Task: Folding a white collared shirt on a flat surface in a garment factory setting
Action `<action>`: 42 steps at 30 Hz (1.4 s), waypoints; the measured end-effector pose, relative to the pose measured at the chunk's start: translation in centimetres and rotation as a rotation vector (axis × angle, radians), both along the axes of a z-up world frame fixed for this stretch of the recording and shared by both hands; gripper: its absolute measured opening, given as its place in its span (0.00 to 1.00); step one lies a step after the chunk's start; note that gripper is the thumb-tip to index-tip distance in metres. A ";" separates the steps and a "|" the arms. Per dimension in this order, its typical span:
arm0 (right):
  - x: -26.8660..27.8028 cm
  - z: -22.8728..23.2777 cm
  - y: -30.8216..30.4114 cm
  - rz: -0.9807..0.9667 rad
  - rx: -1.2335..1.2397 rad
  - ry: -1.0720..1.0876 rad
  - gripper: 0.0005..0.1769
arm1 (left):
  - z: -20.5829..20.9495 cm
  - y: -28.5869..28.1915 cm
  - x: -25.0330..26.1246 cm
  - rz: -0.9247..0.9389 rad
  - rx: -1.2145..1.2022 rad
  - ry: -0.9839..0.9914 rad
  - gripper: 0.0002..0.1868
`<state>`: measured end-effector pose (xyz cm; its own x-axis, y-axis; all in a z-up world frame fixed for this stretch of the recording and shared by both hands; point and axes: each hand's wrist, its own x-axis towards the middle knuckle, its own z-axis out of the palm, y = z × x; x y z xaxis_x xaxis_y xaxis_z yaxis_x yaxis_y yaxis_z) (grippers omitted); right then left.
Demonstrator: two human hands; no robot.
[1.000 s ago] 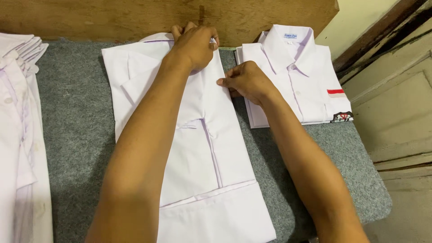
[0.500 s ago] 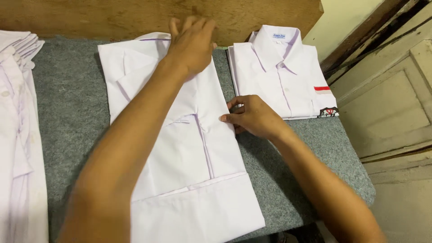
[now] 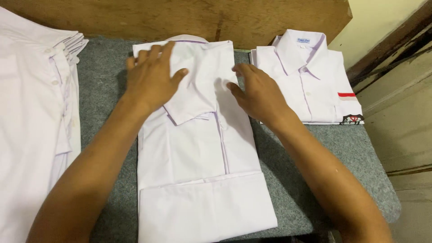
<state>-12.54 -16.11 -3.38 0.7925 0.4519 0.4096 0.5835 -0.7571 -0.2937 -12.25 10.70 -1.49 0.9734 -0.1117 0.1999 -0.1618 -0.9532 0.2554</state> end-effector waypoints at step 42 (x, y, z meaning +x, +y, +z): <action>-3.1 -2.7 3.6 0.340 -0.359 -0.448 0.05 | 1.2 -1.0 -4.0 -0.327 0.095 0.333 0.07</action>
